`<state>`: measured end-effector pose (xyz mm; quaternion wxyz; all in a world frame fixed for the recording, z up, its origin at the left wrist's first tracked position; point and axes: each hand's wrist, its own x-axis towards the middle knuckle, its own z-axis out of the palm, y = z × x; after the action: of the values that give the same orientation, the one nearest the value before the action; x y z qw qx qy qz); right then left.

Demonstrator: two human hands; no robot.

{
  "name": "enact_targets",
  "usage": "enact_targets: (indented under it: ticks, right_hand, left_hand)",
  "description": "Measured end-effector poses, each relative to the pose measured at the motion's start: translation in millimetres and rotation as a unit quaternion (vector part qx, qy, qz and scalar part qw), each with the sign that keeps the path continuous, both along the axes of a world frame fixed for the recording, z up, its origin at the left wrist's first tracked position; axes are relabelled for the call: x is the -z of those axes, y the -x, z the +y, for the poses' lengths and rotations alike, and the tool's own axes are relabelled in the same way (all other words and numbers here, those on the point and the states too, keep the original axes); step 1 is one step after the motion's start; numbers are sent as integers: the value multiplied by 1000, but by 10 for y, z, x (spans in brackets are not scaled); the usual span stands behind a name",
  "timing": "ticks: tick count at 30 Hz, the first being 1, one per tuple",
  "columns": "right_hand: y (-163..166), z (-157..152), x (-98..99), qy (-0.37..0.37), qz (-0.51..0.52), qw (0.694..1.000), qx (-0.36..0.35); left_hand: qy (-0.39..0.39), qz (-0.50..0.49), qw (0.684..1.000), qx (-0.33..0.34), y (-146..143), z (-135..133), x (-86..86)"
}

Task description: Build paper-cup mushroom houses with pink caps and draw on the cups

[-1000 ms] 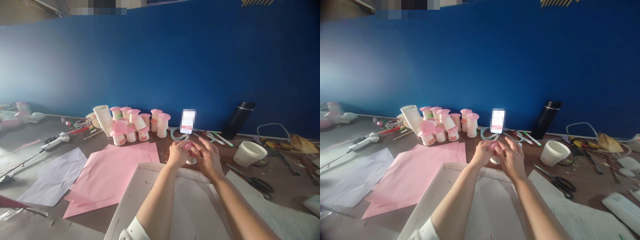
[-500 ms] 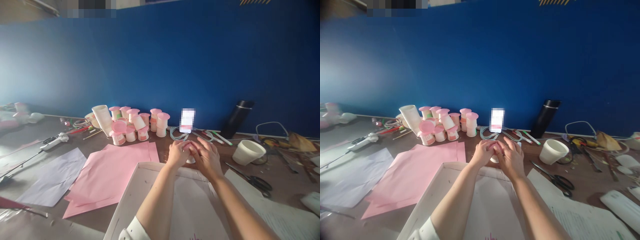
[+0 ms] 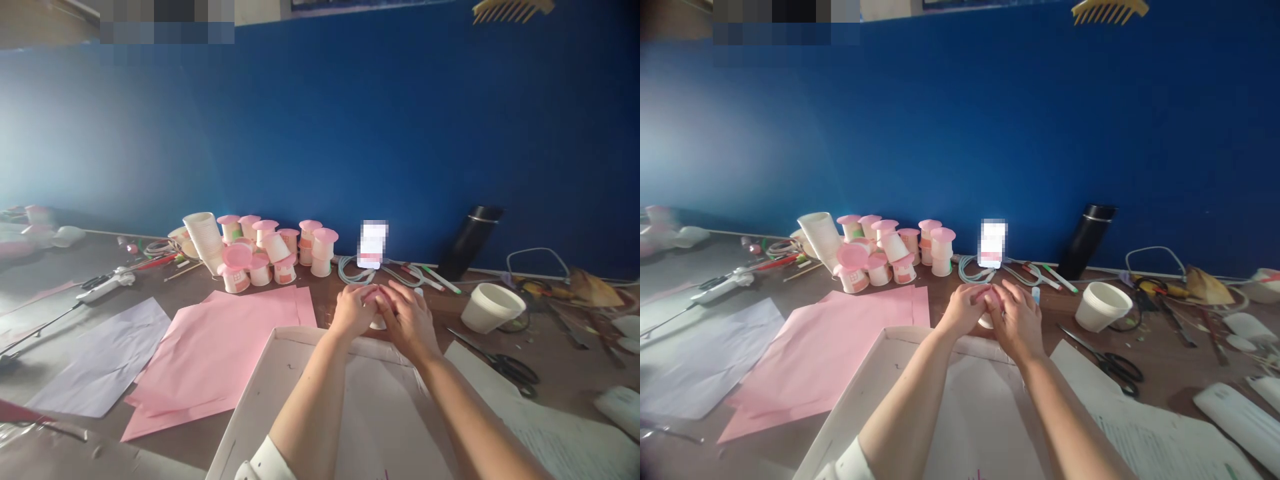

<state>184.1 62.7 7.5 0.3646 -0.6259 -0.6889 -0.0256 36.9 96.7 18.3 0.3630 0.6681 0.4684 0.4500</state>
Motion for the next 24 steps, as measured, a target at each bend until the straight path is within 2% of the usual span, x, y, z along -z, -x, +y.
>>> enact_targets:
  ticks: [8,24]
  right_hand:
    - [-44,-9,32,-11,-4,1000,7]
    - [-50,-25,84,33,2,999,18]
  left_hand:
    - [29,-13,999,-3,-3,2,9]
    - [56,-11,998,13,5,7,5]
